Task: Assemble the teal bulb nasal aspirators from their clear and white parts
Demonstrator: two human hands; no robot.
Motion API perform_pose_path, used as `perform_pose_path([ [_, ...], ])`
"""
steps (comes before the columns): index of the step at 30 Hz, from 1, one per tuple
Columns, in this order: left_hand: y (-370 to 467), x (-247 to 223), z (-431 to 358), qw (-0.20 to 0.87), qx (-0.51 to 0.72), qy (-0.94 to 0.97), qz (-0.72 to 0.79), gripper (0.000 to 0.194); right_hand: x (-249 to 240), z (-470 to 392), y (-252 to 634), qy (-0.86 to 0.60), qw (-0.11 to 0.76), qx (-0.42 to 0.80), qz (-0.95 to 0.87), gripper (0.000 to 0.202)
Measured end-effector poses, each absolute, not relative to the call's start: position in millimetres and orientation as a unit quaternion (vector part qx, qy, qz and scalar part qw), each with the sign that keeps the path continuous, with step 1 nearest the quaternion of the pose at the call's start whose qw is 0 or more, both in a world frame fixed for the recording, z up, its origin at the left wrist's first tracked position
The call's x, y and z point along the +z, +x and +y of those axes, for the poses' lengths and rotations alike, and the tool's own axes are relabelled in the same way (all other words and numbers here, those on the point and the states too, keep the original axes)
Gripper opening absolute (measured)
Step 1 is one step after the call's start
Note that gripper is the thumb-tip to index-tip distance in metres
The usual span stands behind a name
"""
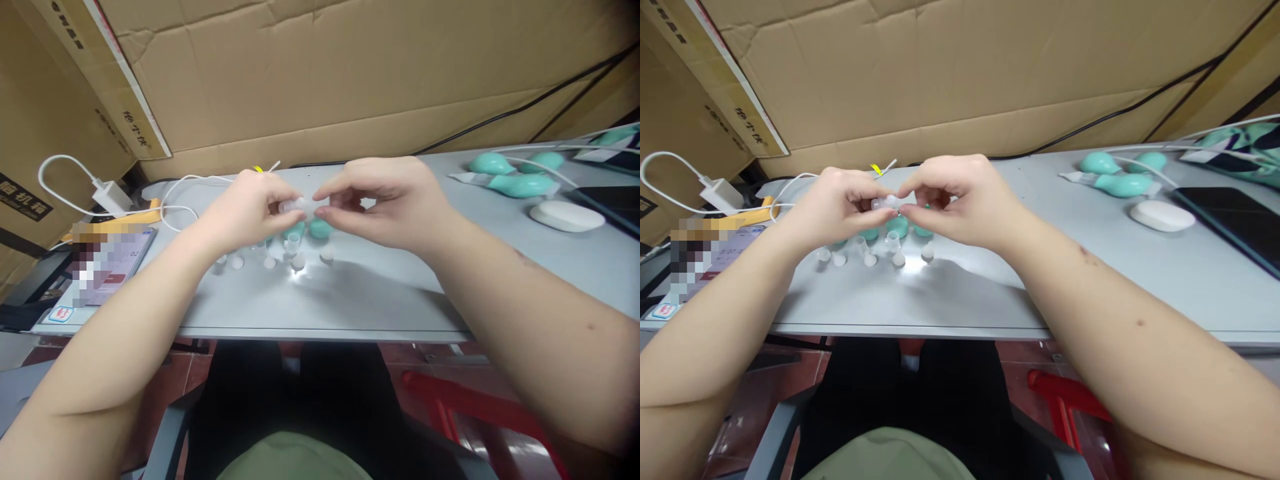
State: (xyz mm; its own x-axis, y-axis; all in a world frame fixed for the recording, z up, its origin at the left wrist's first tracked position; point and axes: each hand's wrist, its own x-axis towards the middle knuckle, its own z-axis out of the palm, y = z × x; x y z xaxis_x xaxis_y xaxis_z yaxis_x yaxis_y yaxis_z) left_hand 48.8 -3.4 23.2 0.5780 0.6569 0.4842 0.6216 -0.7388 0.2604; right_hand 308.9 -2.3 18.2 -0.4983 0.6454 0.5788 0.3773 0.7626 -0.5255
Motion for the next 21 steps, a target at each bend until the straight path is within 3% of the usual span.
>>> perform_pose_path([
  [4,51.3,23.0,-5.1,0.034,0.281,0.893,0.35,0.018,13.8,-3.8,298.6,-0.267,0.413,0.123,-0.862,0.017],
  [11,55.0,21.8,-5.3,0.022,0.278,0.894,0.351,0.011,17.4,-5.5,300.2,-0.318,0.375,0.156,-0.856,0.017],
  [21,50.0,22.3,-2.5,0.011,0.241,0.906,0.349,0.018,13.5,-4.5,298.2,-0.333,0.351,0.195,-0.853,0.013],
])
